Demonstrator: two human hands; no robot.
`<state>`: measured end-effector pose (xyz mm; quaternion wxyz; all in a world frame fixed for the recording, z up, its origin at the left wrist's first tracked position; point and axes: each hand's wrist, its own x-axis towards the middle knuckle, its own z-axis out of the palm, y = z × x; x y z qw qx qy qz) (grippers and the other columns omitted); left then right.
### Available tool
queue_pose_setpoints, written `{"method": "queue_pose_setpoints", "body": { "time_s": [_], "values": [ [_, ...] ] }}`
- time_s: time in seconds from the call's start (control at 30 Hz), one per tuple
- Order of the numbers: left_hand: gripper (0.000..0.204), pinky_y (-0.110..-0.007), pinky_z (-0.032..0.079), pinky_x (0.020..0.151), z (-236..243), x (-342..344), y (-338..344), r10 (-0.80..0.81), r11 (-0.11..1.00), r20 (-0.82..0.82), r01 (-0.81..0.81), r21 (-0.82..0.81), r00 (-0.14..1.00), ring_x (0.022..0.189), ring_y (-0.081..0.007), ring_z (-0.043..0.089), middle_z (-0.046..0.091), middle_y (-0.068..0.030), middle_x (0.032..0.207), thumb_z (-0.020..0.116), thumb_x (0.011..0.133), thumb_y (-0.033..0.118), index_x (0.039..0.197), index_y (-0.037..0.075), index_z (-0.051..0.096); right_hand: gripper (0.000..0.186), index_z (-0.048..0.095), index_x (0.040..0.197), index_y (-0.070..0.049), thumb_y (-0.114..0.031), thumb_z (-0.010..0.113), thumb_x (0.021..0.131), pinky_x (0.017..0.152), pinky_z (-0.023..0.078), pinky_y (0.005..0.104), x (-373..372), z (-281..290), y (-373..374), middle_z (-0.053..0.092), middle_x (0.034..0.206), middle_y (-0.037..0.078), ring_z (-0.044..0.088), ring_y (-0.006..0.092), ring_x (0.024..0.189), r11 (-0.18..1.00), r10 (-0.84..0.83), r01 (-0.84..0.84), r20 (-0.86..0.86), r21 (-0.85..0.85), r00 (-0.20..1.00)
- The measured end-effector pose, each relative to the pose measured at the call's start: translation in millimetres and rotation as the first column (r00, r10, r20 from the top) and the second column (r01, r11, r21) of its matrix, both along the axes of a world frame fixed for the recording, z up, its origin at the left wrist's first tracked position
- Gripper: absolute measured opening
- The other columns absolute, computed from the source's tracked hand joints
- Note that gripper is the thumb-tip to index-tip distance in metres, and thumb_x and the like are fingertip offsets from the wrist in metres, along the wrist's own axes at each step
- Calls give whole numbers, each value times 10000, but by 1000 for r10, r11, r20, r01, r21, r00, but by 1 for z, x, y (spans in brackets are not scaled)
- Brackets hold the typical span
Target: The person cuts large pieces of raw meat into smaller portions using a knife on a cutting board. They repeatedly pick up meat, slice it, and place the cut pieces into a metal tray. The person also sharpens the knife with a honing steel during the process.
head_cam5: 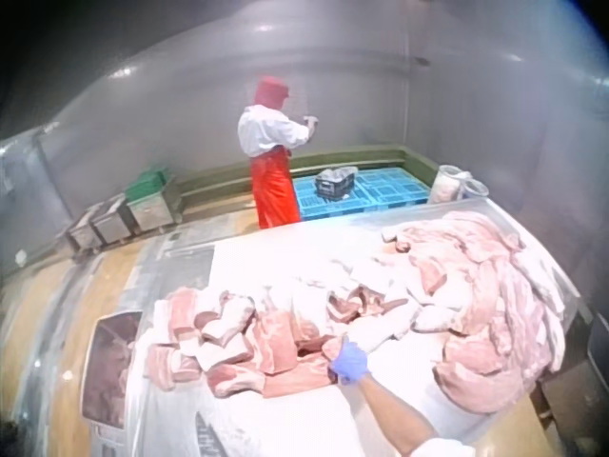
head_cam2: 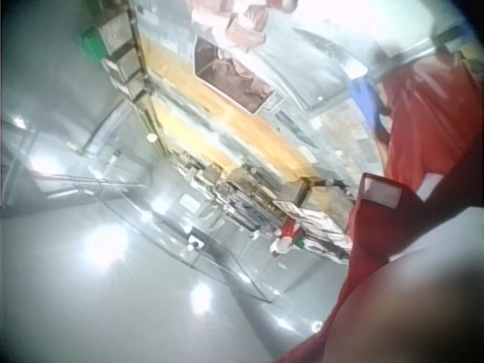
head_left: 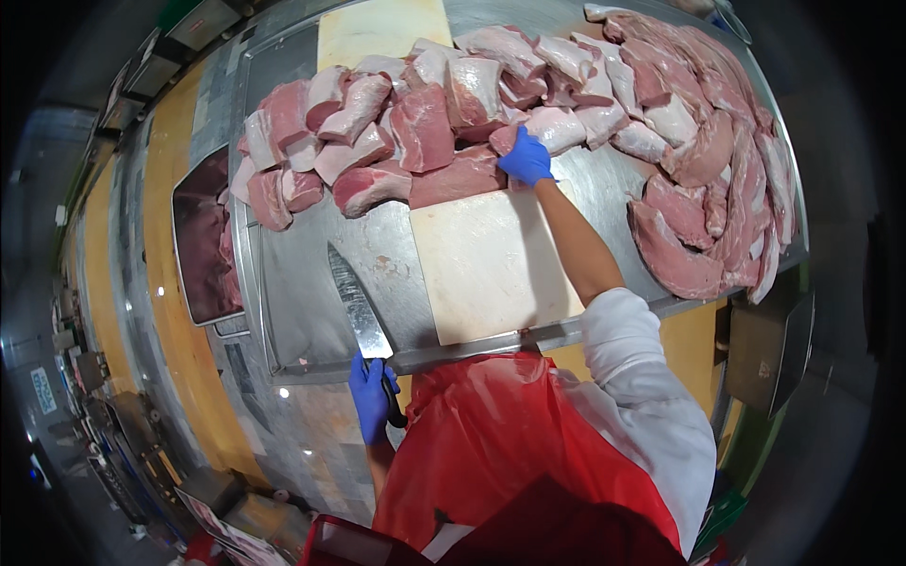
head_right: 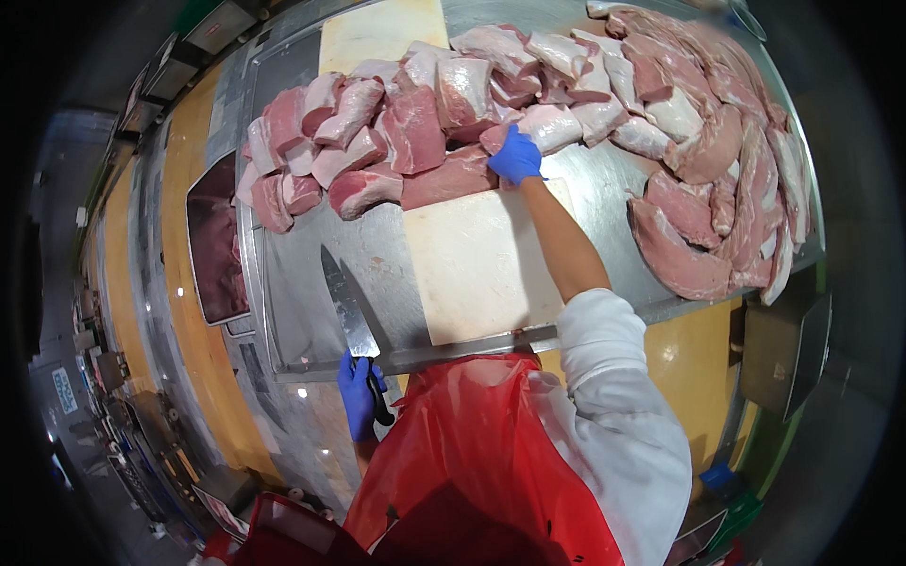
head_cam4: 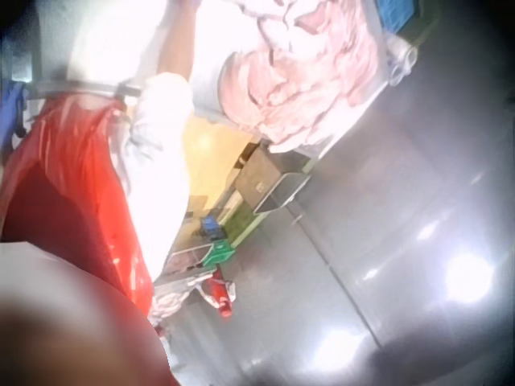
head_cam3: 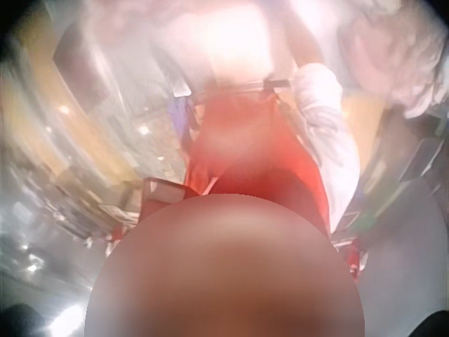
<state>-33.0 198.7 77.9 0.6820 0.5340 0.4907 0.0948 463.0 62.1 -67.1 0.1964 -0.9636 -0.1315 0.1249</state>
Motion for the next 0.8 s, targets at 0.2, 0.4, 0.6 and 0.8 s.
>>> {"method": "queue_pose_setpoints", "body": {
  "time_s": [0.2, 0.4, 0.6, 0.8],
  "values": [
    [174, -254, 454, 465, -16, -29, -11, 134, 990, 4, -134, -41, 991, 532, -104, 527, 551, -26, 698, 517, 1000, 126, 1148, 44, 561, 470, 605, 1153, -18, -123, 591, 695, 911, 556, 424, 32, -8, -62, 675, 1016, 146, 671, 312, 985, 592, 241, 508, -739, 625, 629],
    [222, -249, 459, 462, -20, -35, -2, 87, 995, 57, -83, -61, 995, 541, -97, 532, 544, -27, 712, 522, 999, 131, 1202, 45, 549, 615, 511, 1369, -17, -245, 582, 802, 1028, 494, 499, -53, 91, -62, 612, 1299, 196, 630, 361, 1138, -168, 728, 795, -470, 584, 499],
    [267, -249, 466, 492, -25, -41, 0, 9, 1000, 58, -7, -31, 998, 566, -102, 549, 564, -32, 743, 546, 997, 177, 1232, 51, 540, 556, 509, 1382, -43, -298, 638, 905, 1000, 505, 468, -124, 107, -78, 639, 1252, 141, 640, 298, 1120, 127, 457, 730, -693, 671, 558],
    [297, -257, 454, 486, -37, -54, -8, -45, 999, 70, 46, -18, 997, 523, -97, 533, 564, -29, 691, 544, 986, 190, 1243, 42, 554, 778, 423, 1429, -2, -75, 792, 748, 839, 535, 334, -163, -25, -159, 616, 1217, 209, 647, 233, 1027, 710, -250, 420, -356, 564, 900]
  ]
}}
